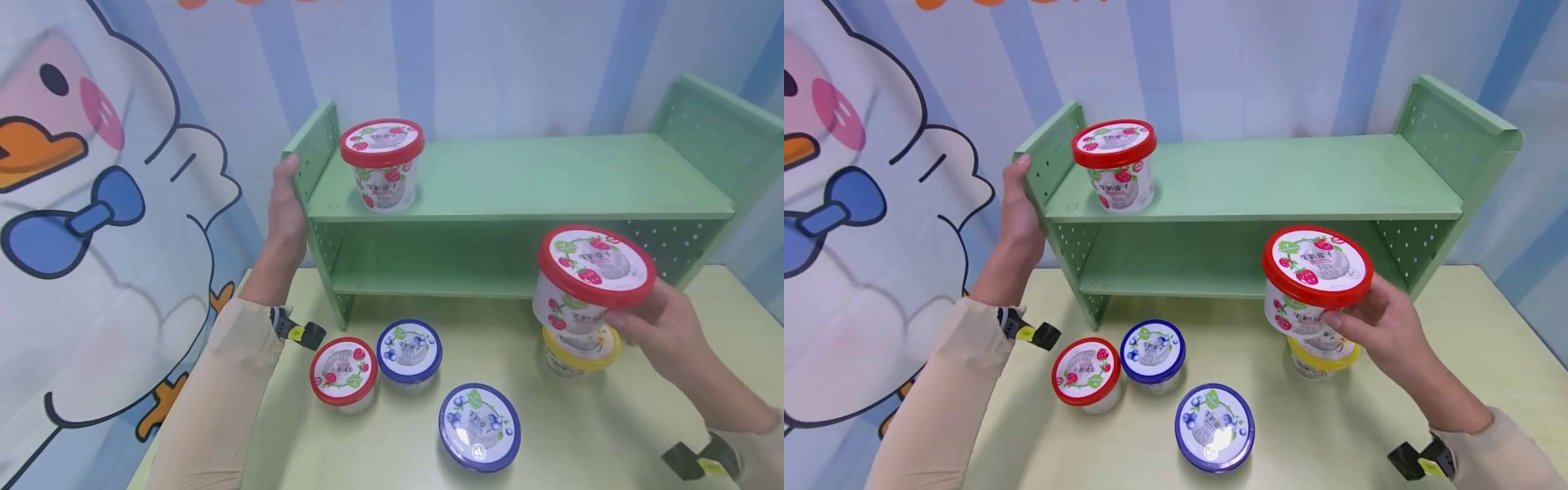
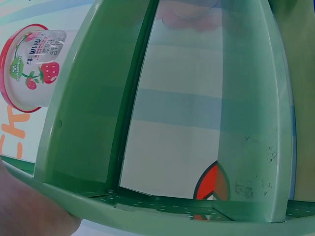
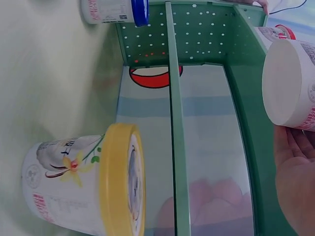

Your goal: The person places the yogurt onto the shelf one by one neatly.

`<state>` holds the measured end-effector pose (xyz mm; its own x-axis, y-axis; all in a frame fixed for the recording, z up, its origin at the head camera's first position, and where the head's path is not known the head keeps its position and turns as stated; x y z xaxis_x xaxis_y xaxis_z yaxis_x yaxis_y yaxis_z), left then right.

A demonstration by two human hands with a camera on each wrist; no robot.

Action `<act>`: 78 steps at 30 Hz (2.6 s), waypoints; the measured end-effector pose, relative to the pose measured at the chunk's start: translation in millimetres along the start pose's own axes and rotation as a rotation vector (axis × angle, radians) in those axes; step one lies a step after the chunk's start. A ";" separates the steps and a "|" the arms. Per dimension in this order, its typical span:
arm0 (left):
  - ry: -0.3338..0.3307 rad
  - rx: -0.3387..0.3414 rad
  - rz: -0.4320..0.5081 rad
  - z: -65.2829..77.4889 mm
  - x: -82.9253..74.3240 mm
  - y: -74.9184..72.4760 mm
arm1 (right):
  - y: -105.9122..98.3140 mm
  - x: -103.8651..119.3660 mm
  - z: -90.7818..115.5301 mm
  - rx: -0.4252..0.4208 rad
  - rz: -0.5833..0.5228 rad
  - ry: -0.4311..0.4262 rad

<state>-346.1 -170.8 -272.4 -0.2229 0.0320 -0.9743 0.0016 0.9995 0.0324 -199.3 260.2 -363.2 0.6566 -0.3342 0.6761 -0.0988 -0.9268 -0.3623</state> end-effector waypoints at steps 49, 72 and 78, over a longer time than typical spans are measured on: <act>0.012 0.023 0.009 0.2 2.4 -0.8 | -4.0 17.2 -33.9 -0.066 -0.257 -0.025; 0.015 0.031 0.032 -1.9 0.4 0.6 | 0.3 28.8 -56.0 -0.058 -0.291 -0.021; 0.014 0.029 0.029 -2.0 1.1 0.3 | 0.2 32.2 -58.9 -0.066 -0.310 -0.029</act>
<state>-348.3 -170.5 -273.0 -0.2355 0.0612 -0.9699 0.0362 0.9979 0.0542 -222.2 239.1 -303.7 0.6843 -0.0302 0.7286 0.0618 -0.9932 -0.0992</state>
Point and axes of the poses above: each hand's wrist, its own z-axis away from the middle knuckle, its own y-axis out of the palm, x = y × z, the point moved 1 cm from there along -z, towards the middle knuckle, and after that the axes turned 13 degrees about -y, right-handed, at the moved point
